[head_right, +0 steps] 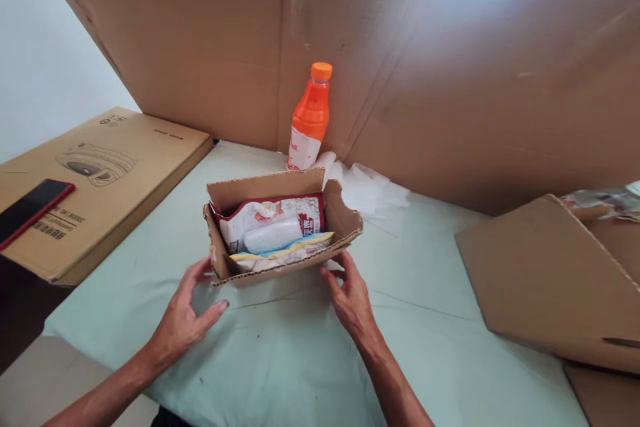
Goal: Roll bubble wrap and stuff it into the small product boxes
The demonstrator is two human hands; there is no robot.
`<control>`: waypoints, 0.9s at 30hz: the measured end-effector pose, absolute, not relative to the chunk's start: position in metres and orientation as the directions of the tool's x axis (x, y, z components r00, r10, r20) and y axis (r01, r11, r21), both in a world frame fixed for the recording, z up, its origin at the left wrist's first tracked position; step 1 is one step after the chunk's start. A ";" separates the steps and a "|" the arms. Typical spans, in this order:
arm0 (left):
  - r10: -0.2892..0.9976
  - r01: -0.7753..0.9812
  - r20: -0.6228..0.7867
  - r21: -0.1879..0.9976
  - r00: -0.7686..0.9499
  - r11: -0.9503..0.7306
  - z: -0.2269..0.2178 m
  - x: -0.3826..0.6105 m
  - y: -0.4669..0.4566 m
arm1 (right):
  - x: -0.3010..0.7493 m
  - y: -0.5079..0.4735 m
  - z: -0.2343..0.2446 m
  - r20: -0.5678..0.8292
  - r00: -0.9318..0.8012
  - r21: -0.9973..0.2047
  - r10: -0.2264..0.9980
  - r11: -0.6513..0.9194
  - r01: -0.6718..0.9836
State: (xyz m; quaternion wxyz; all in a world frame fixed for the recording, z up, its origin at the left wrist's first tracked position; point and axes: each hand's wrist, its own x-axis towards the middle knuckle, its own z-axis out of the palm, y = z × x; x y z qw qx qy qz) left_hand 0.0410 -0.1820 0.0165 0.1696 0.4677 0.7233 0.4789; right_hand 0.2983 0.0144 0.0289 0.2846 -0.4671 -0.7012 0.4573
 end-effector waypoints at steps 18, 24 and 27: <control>0.766 0.497 0.411 0.856 -0.494 -0.138 0.013 -0.024 -0.148 | 0.172 0.056 0.036 0.088 -0.538 -0.945 0.838 0.241 0.222; 0.475 0.488 0.503 0.857 -0.722 -0.166 0.060 -0.113 -0.151 | 0.053 0.051 0.078 0.415 -0.693 -0.836 0.590 0.548 -0.033; 0.398 0.523 0.520 0.845 -0.756 -0.111 0.072 -0.162 -0.138 | 0.047 0.027 0.065 0.471 -0.733 -0.739 0.490 0.673 -0.025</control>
